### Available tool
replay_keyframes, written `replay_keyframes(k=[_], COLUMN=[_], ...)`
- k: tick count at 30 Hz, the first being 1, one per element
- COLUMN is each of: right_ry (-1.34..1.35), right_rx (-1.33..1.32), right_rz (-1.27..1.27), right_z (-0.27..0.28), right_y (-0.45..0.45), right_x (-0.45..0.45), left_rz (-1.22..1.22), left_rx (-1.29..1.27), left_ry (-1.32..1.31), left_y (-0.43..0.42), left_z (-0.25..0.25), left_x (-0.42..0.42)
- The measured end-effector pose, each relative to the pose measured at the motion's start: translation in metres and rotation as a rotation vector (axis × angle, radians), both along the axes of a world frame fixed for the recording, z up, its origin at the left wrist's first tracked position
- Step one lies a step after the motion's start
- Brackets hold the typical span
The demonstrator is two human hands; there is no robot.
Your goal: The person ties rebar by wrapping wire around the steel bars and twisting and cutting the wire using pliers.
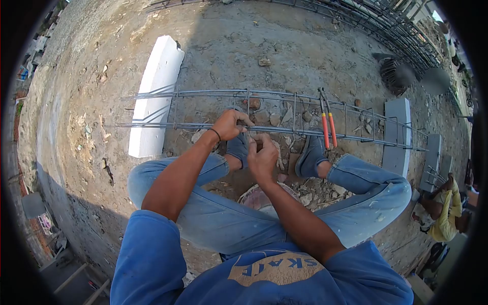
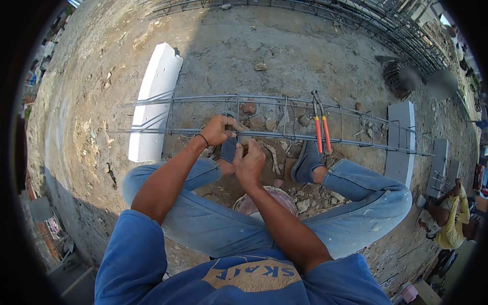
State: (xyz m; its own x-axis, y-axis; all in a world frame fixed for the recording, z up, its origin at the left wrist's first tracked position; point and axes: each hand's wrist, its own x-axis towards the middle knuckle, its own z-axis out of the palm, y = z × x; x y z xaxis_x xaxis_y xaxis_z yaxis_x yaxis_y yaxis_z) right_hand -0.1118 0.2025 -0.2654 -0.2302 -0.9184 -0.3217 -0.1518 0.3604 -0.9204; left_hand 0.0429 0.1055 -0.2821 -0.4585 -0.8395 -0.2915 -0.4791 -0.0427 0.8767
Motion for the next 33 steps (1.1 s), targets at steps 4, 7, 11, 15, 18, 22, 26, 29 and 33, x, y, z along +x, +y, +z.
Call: replay_keyframes(k=[4,7,11,15,18,22,26,29,33], right_ry=[0.579,0.696,0.867,0.934,0.883,0.412,-0.247,-0.664,-0.686], right_rx=[-0.444,-0.351,-0.36,-0.285,-0.223,-0.147,0.222,0.412,0.455], right_rz=[0.27,0.471,0.526,0.402,0.324,0.097,-0.359,-0.516,-0.379], right_z=[-0.002,-0.007,-0.01,-0.015,-0.028,-0.021,-0.045,-0.048,-0.035], right_y=[-0.023,-0.028,-0.029,-0.027,-0.027,-0.031,-0.04,-0.042,-0.045], right_x=[-0.013,-0.01,-0.008,0.01,0.015,0.007,0.029,0.034,0.017], left_rz=[-0.006,0.038,0.034,0.015,0.023,0.035,0.039,0.013,-0.019], left_rx=[0.001,0.049,0.064,-0.027,-0.062,-0.03,-0.029,-0.006,0.103], left_ry=[0.012,0.055,0.08,0.052,0.034,0.028,-0.002,0.004,-0.002], left_y=[0.001,0.001,0.0,0.0,0.001,0.001,0.002,0.001,-0.008], left_z=[-0.004,0.001,-0.018,-0.015,-0.013,-0.022,-0.019,-0.007,0.009], left_x=[0.001,-0.004,0.0,-0.004,-0.006,-0.004,-0.003,-0.006,-0.009])
